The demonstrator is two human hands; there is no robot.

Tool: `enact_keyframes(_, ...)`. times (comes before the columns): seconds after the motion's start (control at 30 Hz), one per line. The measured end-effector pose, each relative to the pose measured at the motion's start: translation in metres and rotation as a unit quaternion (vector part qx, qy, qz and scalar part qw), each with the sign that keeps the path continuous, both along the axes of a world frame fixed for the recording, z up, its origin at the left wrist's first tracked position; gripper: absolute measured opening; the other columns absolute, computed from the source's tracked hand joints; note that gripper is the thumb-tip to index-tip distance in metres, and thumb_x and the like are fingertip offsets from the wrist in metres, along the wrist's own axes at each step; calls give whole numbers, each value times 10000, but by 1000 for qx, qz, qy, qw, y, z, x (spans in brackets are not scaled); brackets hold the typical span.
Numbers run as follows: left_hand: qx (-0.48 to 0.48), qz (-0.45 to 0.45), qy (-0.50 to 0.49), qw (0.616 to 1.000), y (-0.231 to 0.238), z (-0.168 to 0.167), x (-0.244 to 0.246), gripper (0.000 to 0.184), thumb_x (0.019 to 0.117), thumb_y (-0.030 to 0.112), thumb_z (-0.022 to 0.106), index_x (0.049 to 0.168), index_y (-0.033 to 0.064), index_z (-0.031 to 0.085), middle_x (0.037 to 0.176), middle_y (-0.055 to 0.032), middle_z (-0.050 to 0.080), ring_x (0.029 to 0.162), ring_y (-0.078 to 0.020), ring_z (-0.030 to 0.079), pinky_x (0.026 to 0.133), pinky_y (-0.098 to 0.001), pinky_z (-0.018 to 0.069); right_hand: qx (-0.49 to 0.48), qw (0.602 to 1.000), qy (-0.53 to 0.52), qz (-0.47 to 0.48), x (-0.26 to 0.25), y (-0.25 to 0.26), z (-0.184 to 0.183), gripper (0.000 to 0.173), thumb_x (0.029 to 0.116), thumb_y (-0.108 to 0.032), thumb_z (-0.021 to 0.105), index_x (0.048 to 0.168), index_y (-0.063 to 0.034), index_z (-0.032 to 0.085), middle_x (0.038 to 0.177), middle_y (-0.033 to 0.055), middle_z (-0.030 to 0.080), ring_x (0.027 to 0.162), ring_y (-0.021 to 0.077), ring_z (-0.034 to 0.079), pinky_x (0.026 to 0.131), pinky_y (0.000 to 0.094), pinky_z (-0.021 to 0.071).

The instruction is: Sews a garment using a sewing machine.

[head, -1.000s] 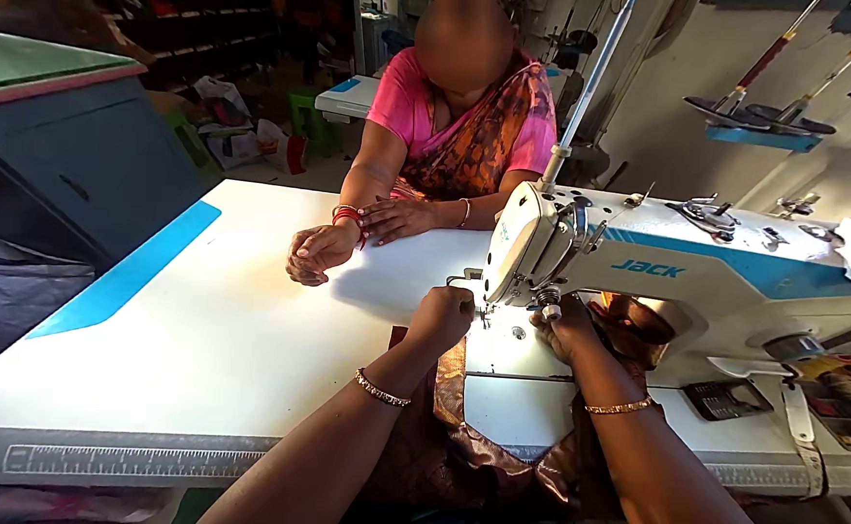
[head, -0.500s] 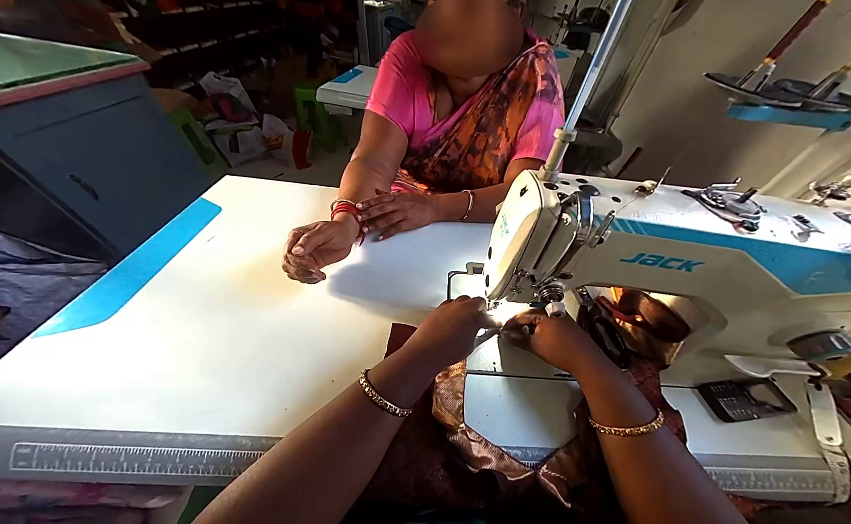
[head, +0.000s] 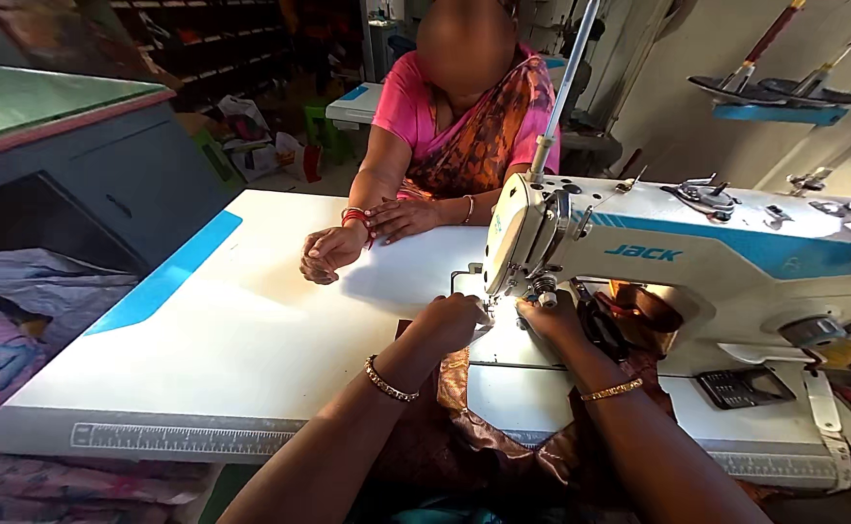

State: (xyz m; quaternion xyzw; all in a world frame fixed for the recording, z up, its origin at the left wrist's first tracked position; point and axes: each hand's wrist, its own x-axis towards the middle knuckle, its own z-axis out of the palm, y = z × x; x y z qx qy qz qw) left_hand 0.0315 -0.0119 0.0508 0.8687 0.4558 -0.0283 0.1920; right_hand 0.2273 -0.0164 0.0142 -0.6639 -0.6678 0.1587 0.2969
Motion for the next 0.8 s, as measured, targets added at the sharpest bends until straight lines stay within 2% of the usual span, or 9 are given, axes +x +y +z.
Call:
enact_keyframes(0.07,9,17,-18,1000,-12,18,-9,486,939,-78,557,1369,127,657,1410,-115,609,1332,-331,547,1109,-555,409,32,999,-1,-10,2,-6,0,223,997,-108,640,958,110,667,960,277,665,934,404,656,822,572,505)
enact_keyframes(0.17,74,28,-60,995,-47,24,-25,264,950,-46,594,1180,0,714,1255,-166,664,1209,-346,617,1054,-506,478,72,997,-10,-25,6,0,-7,257,985,-20,595,1189,131,635,1276,342,581,1234,464,561,1044,589,444)
enact_keyframes(0.27,87,1,-44,995,-69,-15,-41,407,1050,287,560,1353,26,638,1429,-133,599,1382,-283,518,1182,-480,362,94,994,-39,-47,9,14,-11,301,941,18,609,1225,112,645,1326,336,566,1300,452,527,1096,570,414)
enact_keyframes(0.33,47,9,-4,999,-84,-31,-45,652,1062,520,459,1549,86,448,1634,-66,390,1544,-225,292,1269,-493,175,120,990,-48,-48,7,10,-6,287,925,12,631,1190,120,651,1271,340,606,1263,464,563,1068,599,430)
enact_keyframes(0.4,12,24,8,1000,-95,-42,-46,687,1087,544,332,1641,143,264,1726,-5,177,1599,-176,93,1286,-506,41,86,994,-43,-43,1,0,7,276,942,-49,656,1162,118,651,1183,329,644,1186,465,609,1009,626,455)
enact_keyframes(0.53,28,40,-3,999,-100,-50,-38,665,1097,531,279,1651,165,235,1730,15,161,1599,-164,83,1285,-509,26,-115,991,27,55,-9,-9,21,166,1004,-113,620,1052,21,705,905,156,690,775,245,662,743,448,554)
enact_keyframes(0.6,26,38,-3,999,-96,-48,-28,666,1100,524,283,1651,154,230,1729,5,163,1600,-178,80,1281,-520,16,-188,974,8,128,-2,-15,26,178,1045,-132,583,1059,16,681,857,129,666,711,202,635,700,403,547)
enact_keyframes(0.7,46,30,-30,998,-84,-49,-17,650,1097,514,322,1639,159,276,1712,-7,230,1593,-205,144,1276,-534,46,-237,941,-145,191,4,-56,47,240,1021,-231,648,1079,-6,709,994,178,695,932,329,671,856,552,526)
enact_keyframes(0.8,34,7,-50,998,-63,-49,-18,628,1097,501,354,1631,174,302,1702,2,262,1588,-215,168,1271,-559,53,-295,902,-241,204,-2,-122,61,722,875,-573,753,1373,-72,608,1379,180,589,1299,402,531,1056,638,411)
